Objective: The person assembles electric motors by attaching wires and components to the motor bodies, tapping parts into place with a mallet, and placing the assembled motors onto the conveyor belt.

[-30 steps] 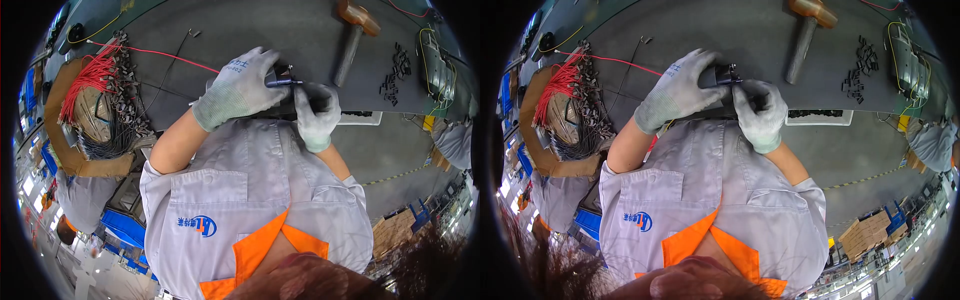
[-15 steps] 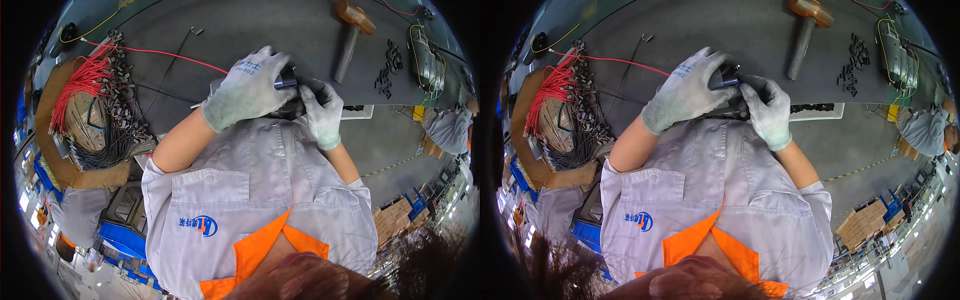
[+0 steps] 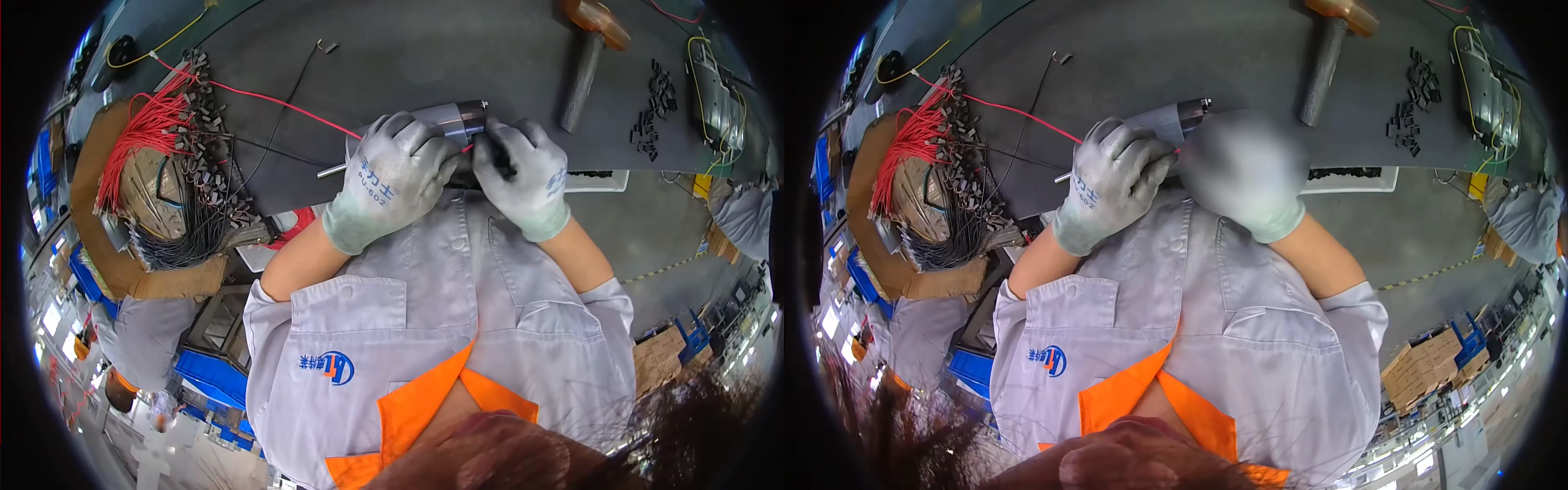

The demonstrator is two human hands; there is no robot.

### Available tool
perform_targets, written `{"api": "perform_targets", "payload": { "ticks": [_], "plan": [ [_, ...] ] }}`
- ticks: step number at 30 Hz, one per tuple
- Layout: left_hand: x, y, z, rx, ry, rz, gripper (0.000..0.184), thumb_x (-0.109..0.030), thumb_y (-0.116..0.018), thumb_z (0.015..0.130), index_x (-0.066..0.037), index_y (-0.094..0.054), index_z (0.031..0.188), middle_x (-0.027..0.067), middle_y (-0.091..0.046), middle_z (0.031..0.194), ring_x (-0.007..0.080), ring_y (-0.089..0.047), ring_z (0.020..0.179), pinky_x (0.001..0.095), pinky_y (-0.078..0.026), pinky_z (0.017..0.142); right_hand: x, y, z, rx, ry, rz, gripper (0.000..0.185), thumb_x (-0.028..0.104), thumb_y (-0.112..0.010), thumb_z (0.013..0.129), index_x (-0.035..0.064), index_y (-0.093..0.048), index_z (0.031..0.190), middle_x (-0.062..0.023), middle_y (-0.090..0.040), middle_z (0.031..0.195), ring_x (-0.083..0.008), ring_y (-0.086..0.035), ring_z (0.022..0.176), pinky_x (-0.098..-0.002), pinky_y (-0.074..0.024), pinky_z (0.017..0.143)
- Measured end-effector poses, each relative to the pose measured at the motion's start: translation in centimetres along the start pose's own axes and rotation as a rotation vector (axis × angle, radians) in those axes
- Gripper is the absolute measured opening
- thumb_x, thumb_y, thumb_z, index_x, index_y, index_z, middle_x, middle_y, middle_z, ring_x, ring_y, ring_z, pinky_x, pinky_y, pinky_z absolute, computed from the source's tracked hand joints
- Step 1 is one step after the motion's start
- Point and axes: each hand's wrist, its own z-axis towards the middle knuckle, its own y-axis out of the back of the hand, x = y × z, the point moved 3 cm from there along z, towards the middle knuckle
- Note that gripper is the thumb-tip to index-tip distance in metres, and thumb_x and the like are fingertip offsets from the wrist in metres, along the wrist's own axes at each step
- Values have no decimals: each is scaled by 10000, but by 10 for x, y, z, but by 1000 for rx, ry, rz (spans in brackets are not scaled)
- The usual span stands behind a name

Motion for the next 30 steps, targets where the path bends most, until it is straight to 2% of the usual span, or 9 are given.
{"api": "perform_targets", "payload": {
  "ticks": [5,7,10,12,18,22,23,25,30],
  "plan": [
    [2,6,10,-24,96,11,87,-113,-773,783,-74,-714,835,80,-656,865,303,-651,813,445,-537,750,-16,6,19,12,159,116,268,148,-776,823,29,-744,1061,-178,-708,912,-343,-684,786,-441,-562,733],
    [4,6,16,-46,85,27,83,-113,-769,786,-72,-710,828,80,-654,854,302,-649,809,445,-534,748,-35,30,39,-170,182,-296,353,202,-747,873,36,-710,1182,-225,-711,1028,-398,-683,892,-481,-559,848],
    [11,13,23,-68,48,51,77,-112,-761,790,-69,-702,815,81,-649,830,302,-647,802,444,-528,745,-111,54,39,-221,-409,-678,507,250,-727,905,34,-611,1349,-252,-686,1182,-433,-653,1004,-510,-526,952],
    [20,15,32,-52,67,59,87,-124,-757,799,-62,-697,813,89,-643,825,312,-642,791,448,-521,742,-149,61,26,-190,-179,-505,652,276,-731,912,37,-495,1470,-264,-655,1258,-394,-650,1059,-456,-515,978],
    [28,18,41,-39,87,62,105,-141,-746,811,-53,-689,810,103,-630,812,330,-633,780,452,-513,741,-104,17,-79,428,-430,534,630,269,-706,951,-13,-458,1457,-134,-643,1153,-262,-633,1106,-368,-495,978],
    [29,20,40,0,81,40,109,-137,-739,815,-47,-680,809,113,-629,810,337,-635,786,458,-513,737,-113,30,-89,-177,-918,855,649,275,-697,958,-22,-438,1474,-160,-628,1200,-251,-595,1186,-376,-455,1042],
    [29,20,41,-3,79,45,111,-139,-739,816,-47,-677,807,115,-630,812,340,-635,787,460,-514,736,-124,13,-98,-183,-906,854,649,275,-697,958,-22,-438,1474,-160,-628,1200,-251,-595,1186,-376,-455,1042],
    [29,20,41,-11,80,60,117,-142,-739,817,-48,-671,804,121,-631,818,345,-637,789,463,-515,735,-128,-20,-112,-268,163,-489,631,274,-703,950,-33,-470,1450,-175,-647,1168,-257,-606,1173,-374,-461,1040],
    [42,36,35,-88,40,198,145,-165,-750,816,-48,-666,836,133,-635,849,355,-638,797,465,-516,726,-38,24,-16,166,-217,303,607,210,-743,902,-75,-526,1392,-209,-685,1165,-292,-660,1104,-367,-501,1002]
  ]
}}
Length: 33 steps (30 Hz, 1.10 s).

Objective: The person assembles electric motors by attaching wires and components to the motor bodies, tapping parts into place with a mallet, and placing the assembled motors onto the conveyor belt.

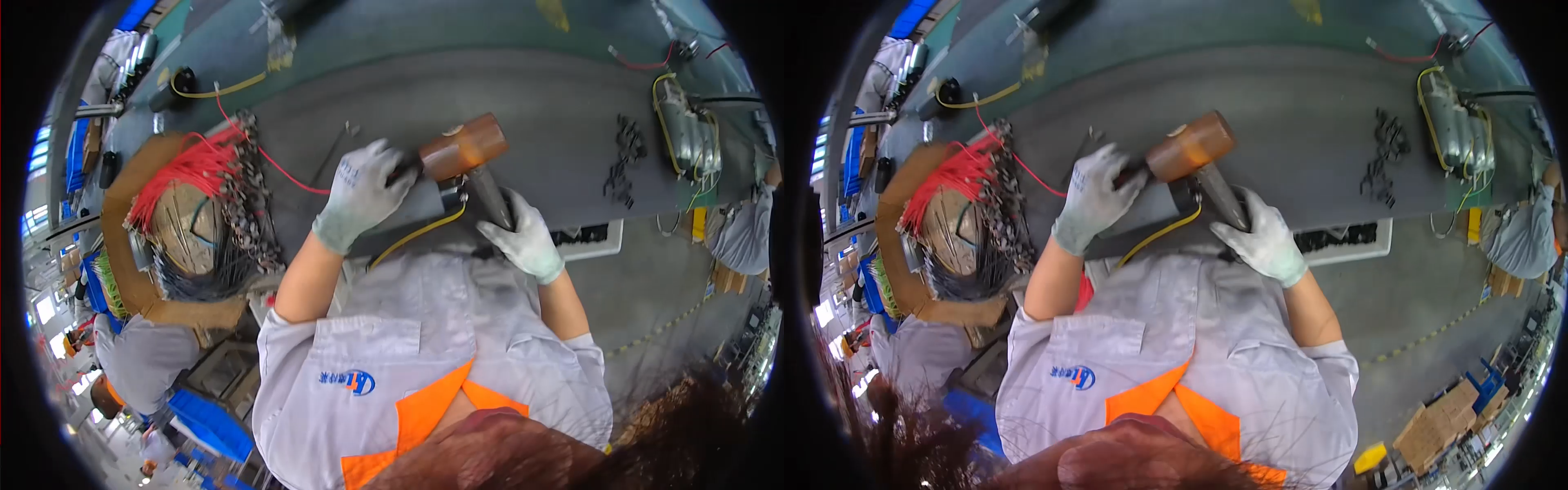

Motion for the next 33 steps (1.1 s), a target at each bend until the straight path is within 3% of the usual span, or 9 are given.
{"api": "perform_targets", "payload": {
  "ticks": [2,4,7,9,14,21,25,27,33],
  "plan": [
    [25,-2,-2,127,147,76,192,-202,-758,818,-62,-691,931,124,-643,922,352,-645,863,474,-523,767,1,21,18,115,-116,61,607,195,-752,892,-86,-532,1383,-215,-690,1170,-296,-667,1104,-366,-504,1001],
    [28,9,2,-44,97,207,263,-202,-779,801,-69,-699,1014,138,-646,1010,365,-634,933,483,-516,819,-33,32,27,-42,-153,229,627,243,-763,867,-91,-540,1348,-273,-668,1175,-387,-677,1061,-434,-517,981],
    [12,24,-17,-195,-4,351,544,-270,-832,751,-98,-670,1240,161,-623,1208,392,-599,1104,536,-476,953,-68,58,23,-457,128,-178,589,170,-744,852,-65,-545,1355,-278,-657,1190,-414,-660,1071,-464,-509,999],
    [-11,29,-25,85,-53,224,759,-331,-852,713,-111,-576,1385,179,-599,1272,406,-587,1162,555,-457,996,-77,67,16,-557,204,-258,566,128,-733,844,-53,-554,1348,-277,-643,1209,-428,-644,1080,-479,-503,1003],
    [-23,3,-4,567,284,428,951,-366,-867,653,-78,-471,1468,199,-610,1311,376,-608,1223,503,-462,1053,-104,63,15,-774,244,-283,503,9,-689,803,25,-604,1298,-243,-565,1298,-434,-573,1189,-489,-470,1041],
    [-2,-30,97,586,183,111,974,-386,-816,687,-27,-407,1495,234,-587,1325,408,-576,1259,528,-435,1085,-111,63,20,-816,235,-163,427,16,-701,788,34,-623,1208,-225,-560,1259,-410,-594,1130,-475,-496,990],
    [-26,-70,212,309,-43,149,939,-423,-817,721,-28,-437,1483,241,-580,1356,402,-607,1220,479,-484,1052,-102,57,19,-836,230,-159,385,17,-700,791,23,-633,1170,-220,-565,1253,-403,-597,1129,-468,-499,984],
    [-19,-112,257,37,-77,254,857,-400,-744,813,-26,-416,1510,262,-571,1372,417,-601,1220,485,-481,1043,-99,65,19,-842,235,-204,373,17,-700,792,19,-636,1159,-219,-567,1252,-402,-598,1129,-466,-500,984],
    [54,-81,318,149,30,-94,379,-336,-661,918,-58,-728,1167,251,-704,1153,395,-664,1122,467,-507,1005,-96,65,16,-820,241,-276,336,7,-699,792,13,-653,1124,-218,-579,1244,-398,-601,1130,-455,-498,1000]
  ]
}}
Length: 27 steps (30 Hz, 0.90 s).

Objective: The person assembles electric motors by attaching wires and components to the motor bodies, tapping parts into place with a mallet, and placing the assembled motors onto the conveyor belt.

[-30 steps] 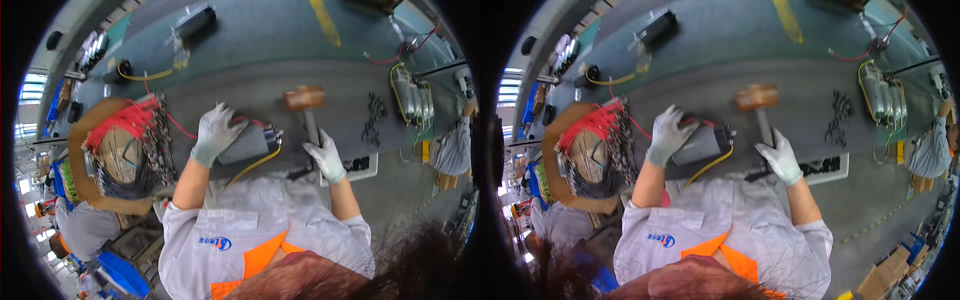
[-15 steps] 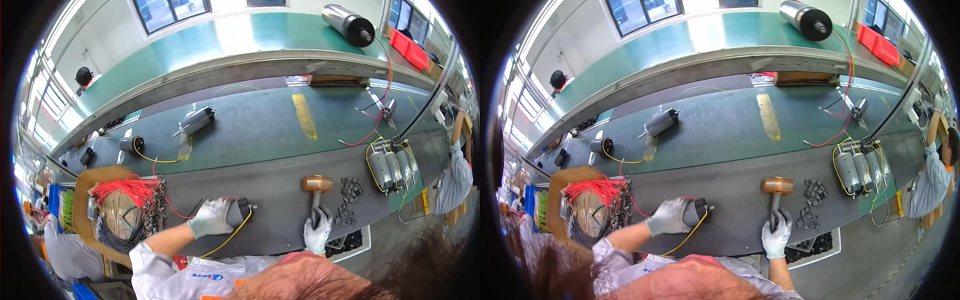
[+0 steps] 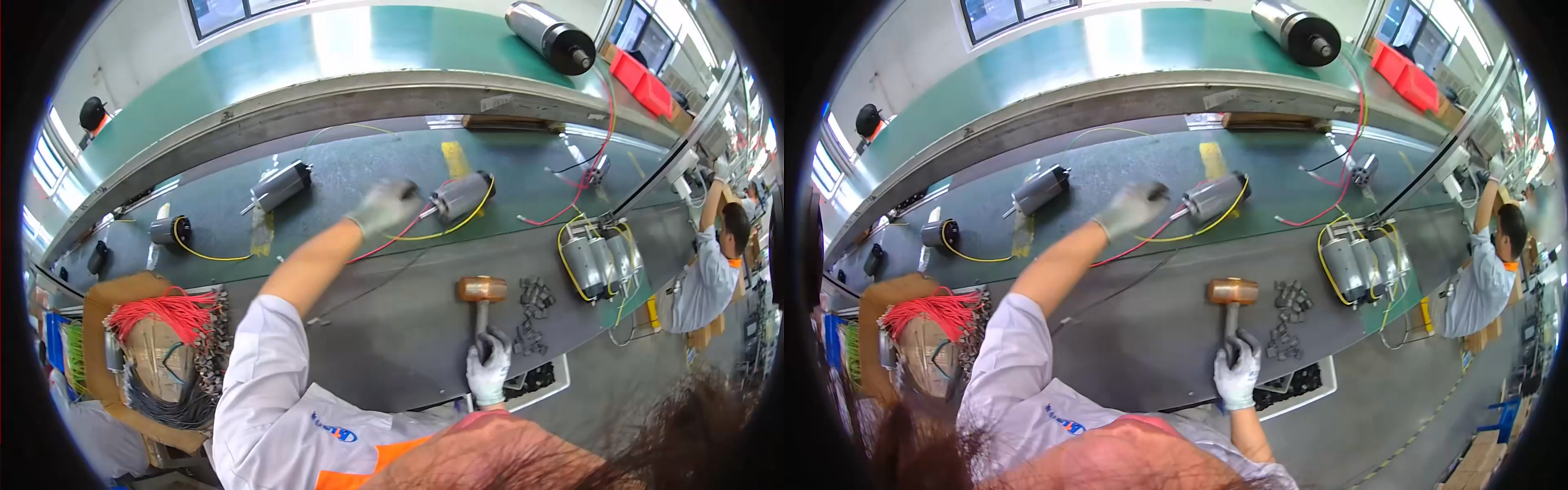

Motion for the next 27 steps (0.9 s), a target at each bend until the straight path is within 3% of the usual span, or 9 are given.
{"api": "perform_targets", "payload": {
  "ticks": [2,3,5,7,9,16,19,23,27],
  "plan": [
    [103,39,2,-47,177,576,518,-417,-622,939,-86,-605,1337,253,-624,1350,409,-623,1219,497,-497,1017,6,-10,-4,11,-20,20,330,6,-699,793,14,-656,1121,-218,-582,1243,-398,-601,1130,-457,-497,1004],
    [151,71,-7,-326,179,911,652,-579,-646,874,-82,-628,1295,208,-679,1192,384,-667,1098,488,-519,939,5,-9,-2,2,-26,25,330,8,-699,796,14,-658,1123,-218,-583,1245,-400,-600,1136,-461,-493,1012],
    [182,143,-62,-310,476,663,685,-534,-696,822,-51,-605,1299,209,-665,1199,408,-647,1145,482,-494,1002,-3,-8,-4,-12,-22,17,326,-2,-688,813,12,-653,1136,-214,-587,1248,-395,-594,1156,-458,-482,1026],
    [229,149,-93,-284,425,807,705,-450,-746,769,-42,-599,1325,202,-663,1215,405,-639,1185,478,-475,1041,-12,-15,3,-26,-4,-77,307,-23,-670,837,9,-650,1141,-209,-590,1251,-383,-590,1175,-445,-478,1033],
    [174,153,-93,-51,489,778,660,-352,-751,763,-68,-601,1339,195,-666,1226,378,-638,1215,479,-462,1063,0,-5,-13,49,-77,-96,277,-27,-663,855,5,-656,1130,-206,-594,1253,-372,-591,1179,-438,-480,1033],
    [116,115,-68,122,492,826,640,-359,-798,719,-66,-624,1262,195,-649,1280,368,-645,1211,470,-486,1052,-3,-6,10,2,-90,-13,258,-2,-686,858,9,-667,1114,-191,-604,1242,-365,-595,1167,-440,-485,1025],
    [106,105,-88,164,596,591,806,-422,-836,691,-58,-566,1357,217,-603,1371,375,-638,1221,459,-490,1063,-6,-5,10,2,-51,-13,264,1,-691,849,21,-671,1112,-190,-594,1245,-361,-600,1151,-438,-493,1014],
    [63,76,-148,104,401,449,1022,-467,-852,664,-7,-443,1480,244,-549,1443,394,-563,1316,427,-440,1137,-9,-9,3,0,-67,18,283,24,-710,830,24,-674,1110,-191,-591,1250,-374,-587,1166,-474,-485,1023],
    [-21,53,-207,308,239,196,985,-408,-832,648,-5,-476,1473,234,-595,1382,403,-569,1296,419,-446,1124,13,-11,-15,66,286,-196,320,52,-720,813,27,-680,1129,-191,-581,1304,-392,-566,1216,-519,-462,1058]
  ]
}}
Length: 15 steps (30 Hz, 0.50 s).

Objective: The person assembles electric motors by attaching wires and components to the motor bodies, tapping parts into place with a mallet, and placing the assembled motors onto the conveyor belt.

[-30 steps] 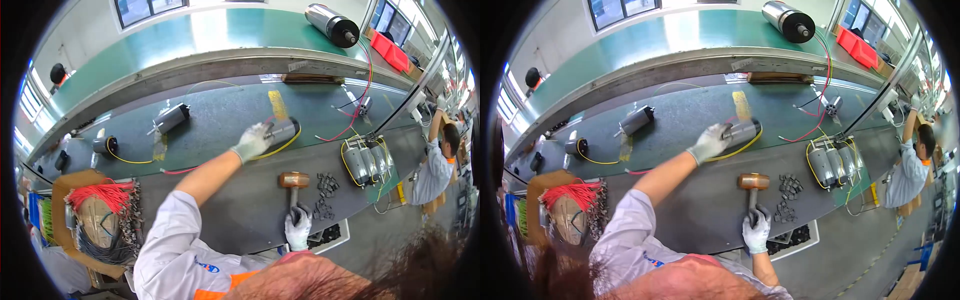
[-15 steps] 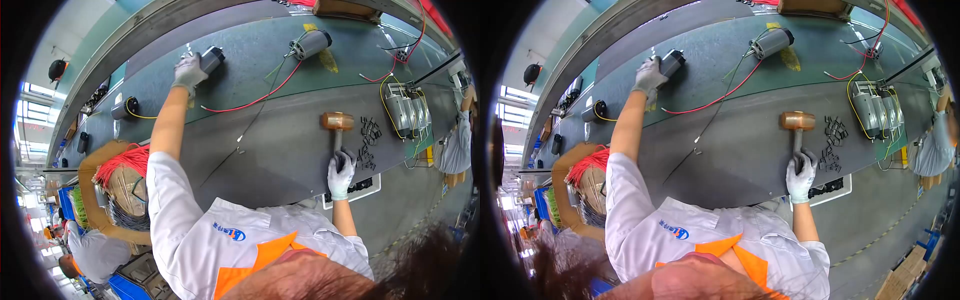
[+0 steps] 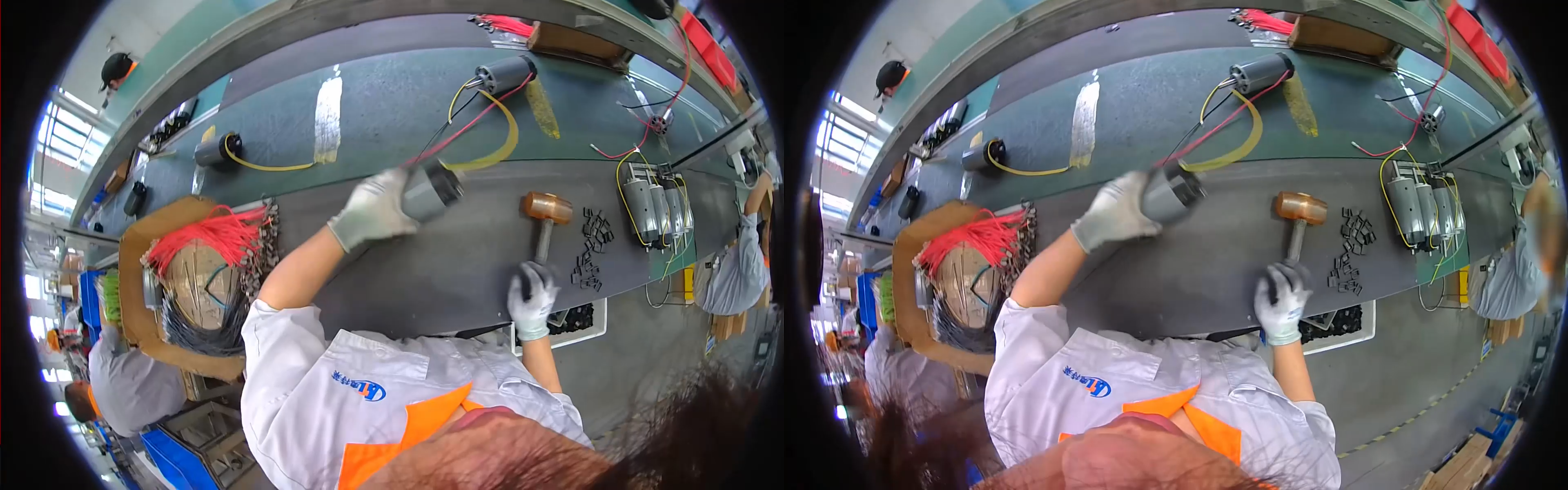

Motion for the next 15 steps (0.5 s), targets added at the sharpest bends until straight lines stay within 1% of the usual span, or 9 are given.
{"api": "perform_targets", "payload": {
  "ticks": [3,5,6,8,9,10,12,14,15],
  "plan": [
    [-48,-33,-39,91,-77,-55,937,-386,-820,643,-8,-509,1442,230,-623,1318,391,-593,1254,440,-455,1106,65,-3,14,77,2,314,377,70,-719,805,21,-678,1176,-181,-601,1339,-405,-528,1288,-559,-432,1089],
    [-70,-62,-60,234,-222,233,838,-390,-816,690,-25,-552,1396,218,-645,1268,369,-615,1215,479,-471,1077,82,-10,25,-74,-16,542,411,59,-703,817,7,-666,1223,-183,-660,1284,-409,-576,1246,-544,-449,1083],
    [-70,-71,-69,252,-192,202,838,-390,-816,690,-25,-552,1396,218,-645,1268,369,-615,1215,479,-471,1077,83,-14,31,-28,-21,552,411,59,-703,817,7,-666,1223,-183,-660,1284,-409,-576,1246,-544,-449,1083],
    [-70,-78,-86,26,-348,140,724,-383,-797,749,-38,-596,1353,202,-653,1255,353,-616,1220,500,-467,1062,86,-16,40,179,149,516,412,64,-709,835,-15,-657,1237,-190,-719,1156,-395,-665,1122,-480,-508,1026],
    [-67,-81,-95,-93,-431,120,667,-379,-787,779,-45,-618,1331,193,-656,1248,346,-616,1223,511,-466,1055,85,-17,41,212,134,527,412,64,-709,835,-15,-657,1237,-190,-719,1156,-395,-665,1122,-480,-508,1026],
    [-57,-86,-106,-76,-416,102,667,-379,-787,779,-45,-618,1331,193,-656,1248,346,-616,1223,511,-466,1055,85,-18,44,321,82,561,416,66,-687,865,-27,-646,1268,-212,-716,1175,-364,-678,1131,-440,-517,1013],
    [-11,-82,-134,-291,-69,-295,500,-373,-734,868,-64,-677,1257,161,-670,1209,354,-614,1204,522,-444,1059,89,-18,52,430,26,588,421,68,-664,894,-40,-635,1300,-234,-713,1195,-332,-692,1140,-400,-527,1001],
    [30,-79,-170,-587,247,168,423,-328,-712,901,-55,-689,1223,155,-671,1184,359,-617,1160,503,-454,1028,95,-20,64,481,-45,595,434,83,-691,889,-45,-635,1300,-238,-710,1207,-326,-693,1144,-392,-529,993],
    [48,-79,-187,-504,376,256,397,-314,-709,908,-48,-688,1202,156,-672,1179,359,-617,1144,496,-464,1012,97,-21,67,510,-87,598,441,91,-704,886,-48,-634,1299,-240,-709,1213,-322,-693,1146,-388,-530,990]
  ]
}}
